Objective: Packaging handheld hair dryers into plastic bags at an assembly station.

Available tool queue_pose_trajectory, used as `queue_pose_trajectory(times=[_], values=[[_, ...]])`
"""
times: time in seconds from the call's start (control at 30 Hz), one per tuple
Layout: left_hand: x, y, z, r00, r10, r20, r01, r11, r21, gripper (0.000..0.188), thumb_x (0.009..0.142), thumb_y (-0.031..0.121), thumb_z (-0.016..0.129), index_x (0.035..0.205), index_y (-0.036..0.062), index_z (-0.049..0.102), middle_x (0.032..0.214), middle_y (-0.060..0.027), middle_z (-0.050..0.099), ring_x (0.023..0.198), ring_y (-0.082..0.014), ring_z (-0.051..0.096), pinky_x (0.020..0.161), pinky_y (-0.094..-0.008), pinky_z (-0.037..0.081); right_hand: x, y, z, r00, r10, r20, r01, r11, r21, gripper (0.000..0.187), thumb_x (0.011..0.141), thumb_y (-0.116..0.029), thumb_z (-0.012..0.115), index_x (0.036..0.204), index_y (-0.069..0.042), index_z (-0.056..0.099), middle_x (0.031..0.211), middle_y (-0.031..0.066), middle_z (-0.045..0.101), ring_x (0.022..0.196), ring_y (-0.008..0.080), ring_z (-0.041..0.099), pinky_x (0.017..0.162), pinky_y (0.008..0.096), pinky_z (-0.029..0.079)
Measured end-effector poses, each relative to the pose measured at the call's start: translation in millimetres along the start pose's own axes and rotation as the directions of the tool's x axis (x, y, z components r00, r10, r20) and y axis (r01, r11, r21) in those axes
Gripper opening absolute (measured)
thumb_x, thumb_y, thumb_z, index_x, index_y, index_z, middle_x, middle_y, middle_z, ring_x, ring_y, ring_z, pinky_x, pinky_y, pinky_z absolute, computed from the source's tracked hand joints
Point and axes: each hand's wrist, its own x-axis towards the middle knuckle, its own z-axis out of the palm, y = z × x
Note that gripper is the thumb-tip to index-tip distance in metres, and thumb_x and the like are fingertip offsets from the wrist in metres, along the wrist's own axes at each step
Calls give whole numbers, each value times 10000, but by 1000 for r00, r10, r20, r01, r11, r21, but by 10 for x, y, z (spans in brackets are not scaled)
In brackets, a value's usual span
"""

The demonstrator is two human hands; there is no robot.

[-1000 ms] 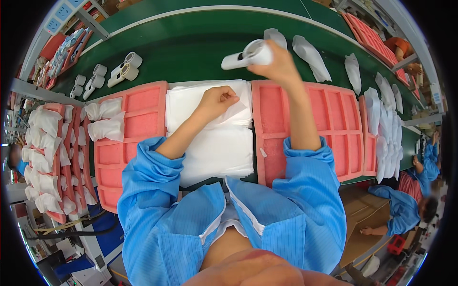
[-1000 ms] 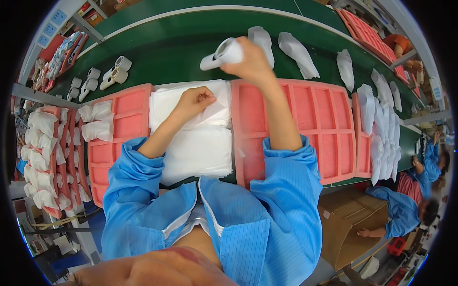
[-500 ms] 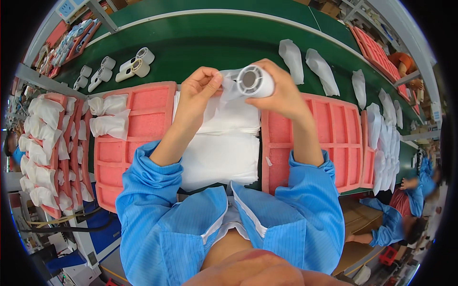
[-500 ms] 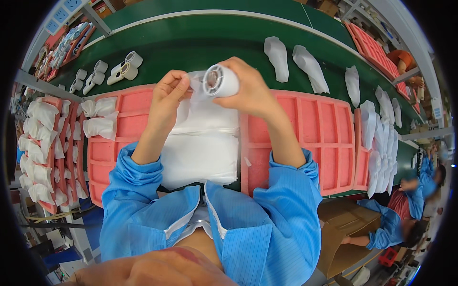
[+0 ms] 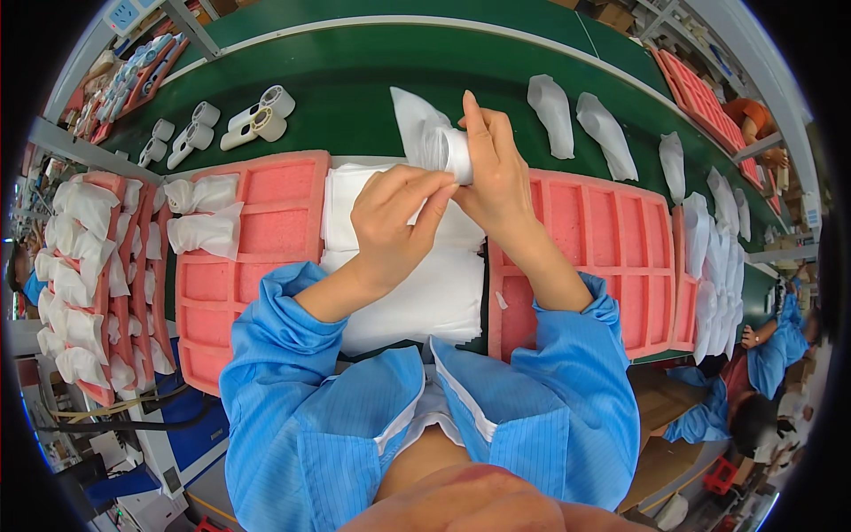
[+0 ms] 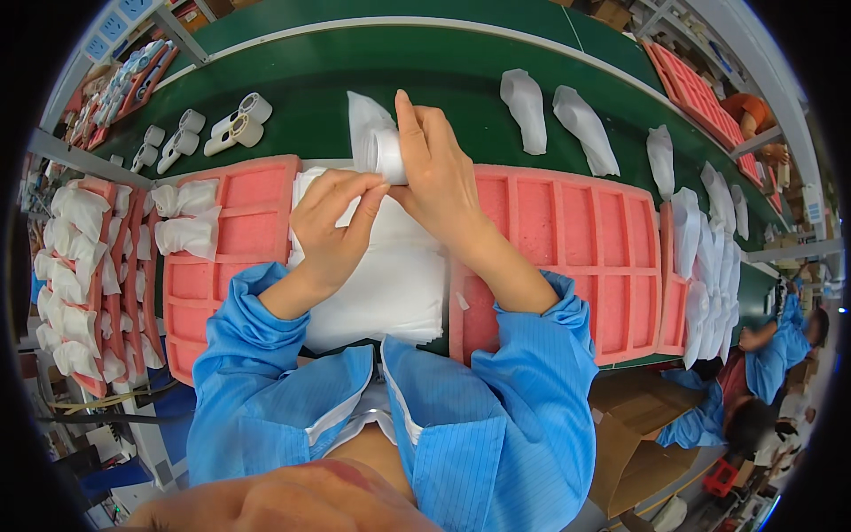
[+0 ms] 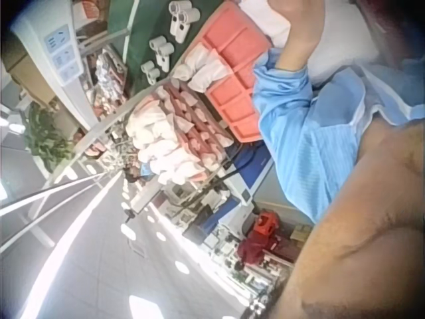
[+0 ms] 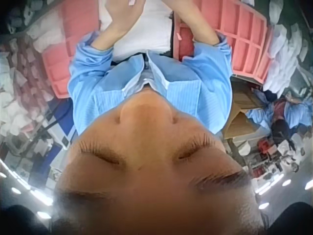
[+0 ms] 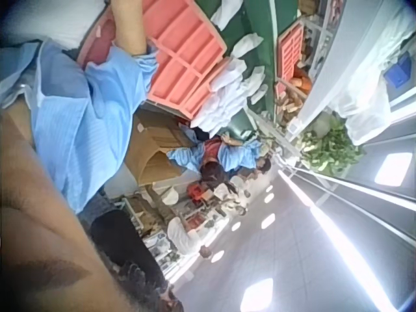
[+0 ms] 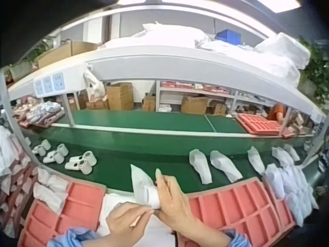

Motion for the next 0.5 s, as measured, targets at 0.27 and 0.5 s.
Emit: queue_pose_trajectory(times=[0.27,0.5], values=[[63,18,-78,1000,-12,-6,12,1000,-13,123,743,15,749,858,39,714,751,-68,636,591,-201,577,528,-283,425,-78,-20,84,998,-45,37,45,999,-8,1019,573,-85,861,1425,67,322,1106,156,489,923,303,570,654,357,514],[145,32,-147,1000,12,13,-12,999,34,122,726,9,752,840,30,713,716,-58,625,565,-191,565,496,-279,409,-76,-53,58,998,-38,59,38,999,3,1004,573,-116,863,1410,74,342,1102,152,490,915,297,570,646,354,512]])
